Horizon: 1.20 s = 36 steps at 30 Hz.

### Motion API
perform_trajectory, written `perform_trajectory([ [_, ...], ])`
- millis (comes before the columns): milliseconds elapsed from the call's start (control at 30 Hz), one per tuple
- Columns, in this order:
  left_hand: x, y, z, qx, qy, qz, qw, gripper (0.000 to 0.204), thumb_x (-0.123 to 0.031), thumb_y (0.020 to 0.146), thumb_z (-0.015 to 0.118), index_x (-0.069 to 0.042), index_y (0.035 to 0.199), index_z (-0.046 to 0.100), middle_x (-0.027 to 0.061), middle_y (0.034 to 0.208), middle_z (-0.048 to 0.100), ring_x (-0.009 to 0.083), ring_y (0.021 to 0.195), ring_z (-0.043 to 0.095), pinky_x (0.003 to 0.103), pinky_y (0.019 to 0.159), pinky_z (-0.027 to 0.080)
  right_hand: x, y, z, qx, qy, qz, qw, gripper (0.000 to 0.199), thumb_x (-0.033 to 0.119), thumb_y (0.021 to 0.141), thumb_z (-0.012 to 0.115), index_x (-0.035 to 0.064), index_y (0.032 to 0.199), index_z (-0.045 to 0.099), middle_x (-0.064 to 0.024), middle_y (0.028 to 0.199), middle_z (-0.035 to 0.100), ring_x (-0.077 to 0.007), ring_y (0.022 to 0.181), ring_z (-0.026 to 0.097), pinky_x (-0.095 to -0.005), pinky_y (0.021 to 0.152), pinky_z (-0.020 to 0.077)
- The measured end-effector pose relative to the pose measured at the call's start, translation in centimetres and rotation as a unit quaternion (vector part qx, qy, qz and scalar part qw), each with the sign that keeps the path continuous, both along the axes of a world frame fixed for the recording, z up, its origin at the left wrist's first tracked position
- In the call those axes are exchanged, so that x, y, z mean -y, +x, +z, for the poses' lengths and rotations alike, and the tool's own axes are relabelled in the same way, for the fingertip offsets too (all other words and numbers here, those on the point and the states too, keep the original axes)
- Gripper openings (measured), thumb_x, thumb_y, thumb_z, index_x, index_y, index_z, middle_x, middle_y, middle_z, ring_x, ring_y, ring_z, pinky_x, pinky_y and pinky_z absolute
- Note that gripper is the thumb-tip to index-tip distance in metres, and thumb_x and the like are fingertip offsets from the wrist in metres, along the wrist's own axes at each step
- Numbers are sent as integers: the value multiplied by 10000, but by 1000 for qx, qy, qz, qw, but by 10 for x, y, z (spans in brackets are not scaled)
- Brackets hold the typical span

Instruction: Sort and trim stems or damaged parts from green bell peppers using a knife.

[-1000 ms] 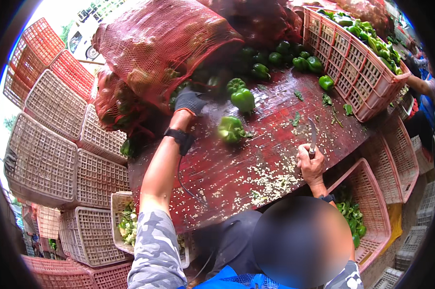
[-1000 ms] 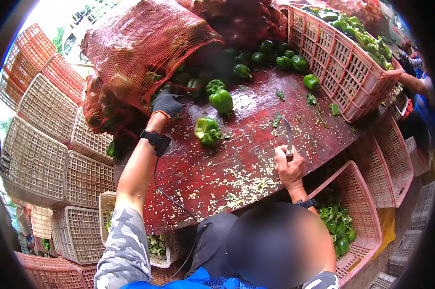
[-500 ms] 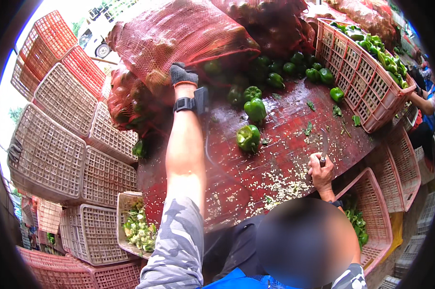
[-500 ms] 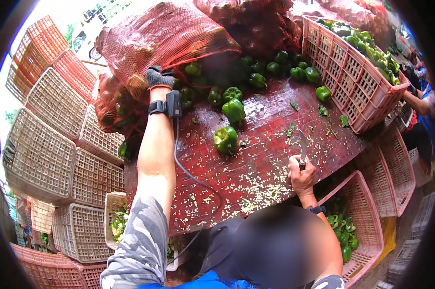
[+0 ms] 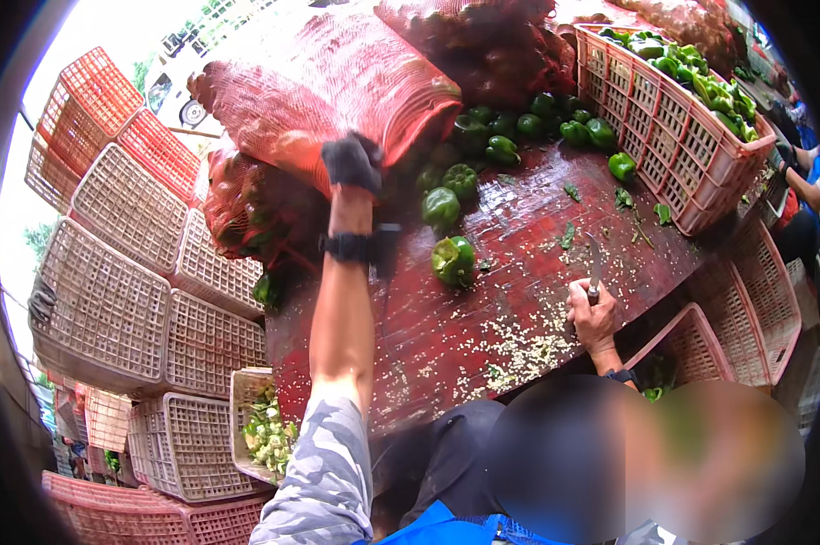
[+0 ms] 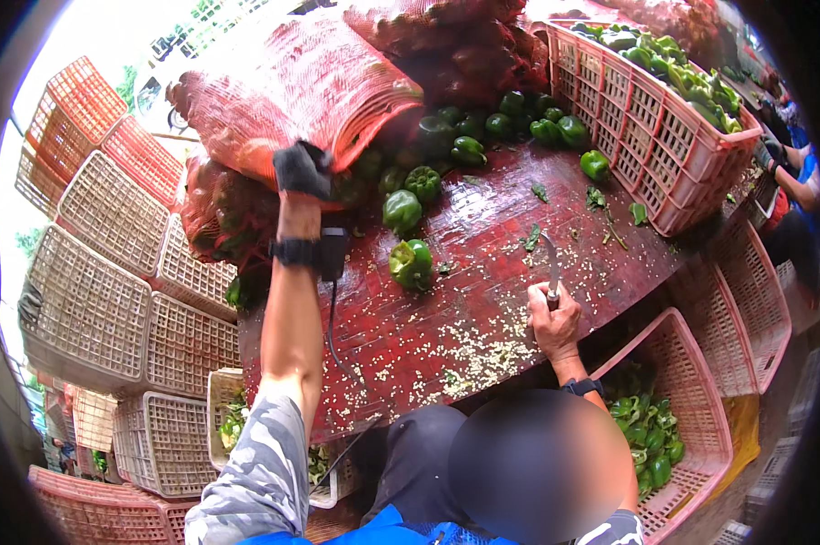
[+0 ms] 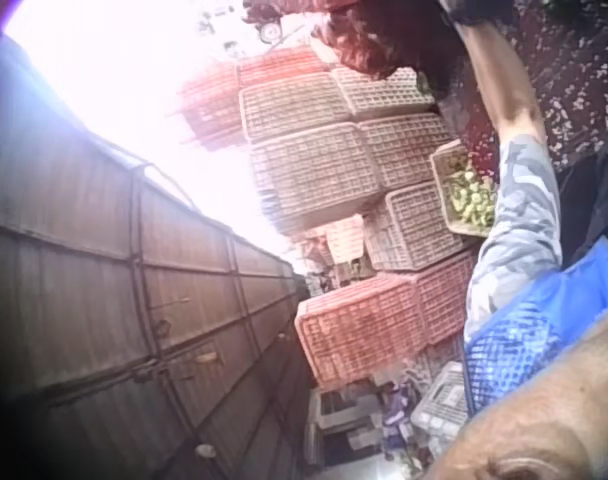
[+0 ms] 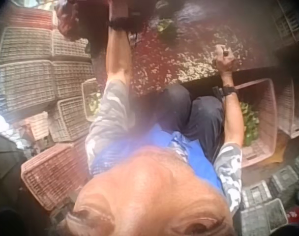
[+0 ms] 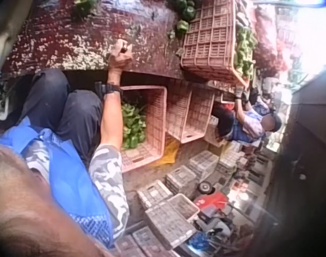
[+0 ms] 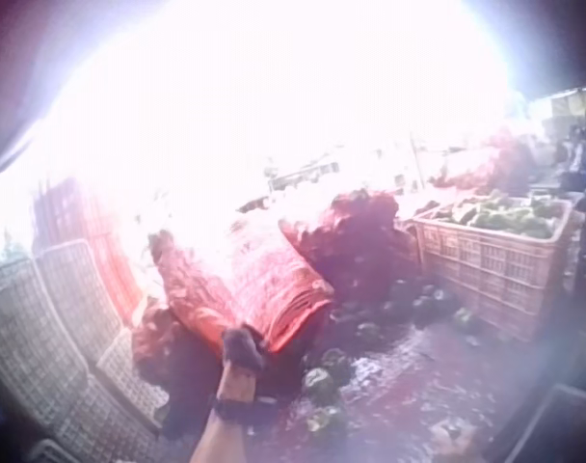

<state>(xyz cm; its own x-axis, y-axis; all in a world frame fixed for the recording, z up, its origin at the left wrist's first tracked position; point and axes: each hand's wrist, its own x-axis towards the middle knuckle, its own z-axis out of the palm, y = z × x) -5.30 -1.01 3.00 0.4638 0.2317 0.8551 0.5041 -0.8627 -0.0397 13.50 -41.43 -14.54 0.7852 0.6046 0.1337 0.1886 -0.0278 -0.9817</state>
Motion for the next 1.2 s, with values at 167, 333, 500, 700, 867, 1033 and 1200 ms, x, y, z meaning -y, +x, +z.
perform_trajectory([
  [167, 49, -43, -76, -156, 37, 126, 979, 175, -198, 718, 690, -100, 631, 576, 125, 557, 548, 374, 589, 574, 512, 605, 393, -1, 2, -3, 47, -2, -1, 999, 200, 233, 929, 648, 35, 910, 665, -42, 613, 596, -127, 552, 598, -333, 545, 474],
  [333, 87, -42, -90, -306, -52, 133, 941, 169, -158, 849, 600, -110, 721, 701, 106, 614, 647, 305, 609, 634, 459, 616, 457, -5, 3, -6, 53, 0, -11, 999, 207, 237, 926, 651, 33, 899, 669, -46, 616, 600, -131, 568, 605, -329, 557, 478],
  [500, 12, -73, 6, -258, -152, -16, 954, 114, -206, 745, 673, -107, 691, 688, 135, 669, 677, 316, 647, 684, 466, 577, 500, -5, 4, -7, 92, -15, -17, 995, 239, 268, 914, 651, 30, 913, 673, -82, 658, 641, -193, 599, 641, -371, 587, 499],
  [700, 15, -63, 22, -262, -130, 138, 946, 96, -178, 714, 756, -122, 786, 731, 133, 763, 717, 305, 776, 725, 423, 666, 553, -4, 5, -10, 56, -20, -18, 998, 231, 261, 902, 661, 31, 909, 667, -107, 693, 665, -221, 644, 666, -382, 635, 517],
  [867, 113, -40, -55, -364, -88, 248, 893, 119, -234, 792, 656, -203, 703, 729, 93, 712, 719, 288, 701, 719, 434, 642, 523, -6, 5, -10, 80, -17, -28, 996, 259, 290, 914, 663, 32, 885, 671, -131, 671, 651, -262, 620, 665, -401, 616, 512],
  [1033, 58, -77, 18, -384, -85, 93, 915, 117, -225, 821, 659, -179, 753, 743, 96, 751, 723, 288, 684, 710, 420, 611, 538, -5, 2, -8, 86, -11, -26, 996, 313, 343, 940, 688, 33, 899, 682, -102, 646, 645, -220, 597, 647, -383, 588, 499],
  [1200, 34, -57, 41, -285, -158, 155, 933, 180, -261, 837, 642, -97, 814, 714, 142, 770, 711, 314, 677, 697, 420, 592, 549, -7, 5, -11, 66, -7, -18, 998, 333, 366, 945, 685, 38, 891, 687, -95, 630, 642, -220, 585, 649, -380, 578, 498],
])
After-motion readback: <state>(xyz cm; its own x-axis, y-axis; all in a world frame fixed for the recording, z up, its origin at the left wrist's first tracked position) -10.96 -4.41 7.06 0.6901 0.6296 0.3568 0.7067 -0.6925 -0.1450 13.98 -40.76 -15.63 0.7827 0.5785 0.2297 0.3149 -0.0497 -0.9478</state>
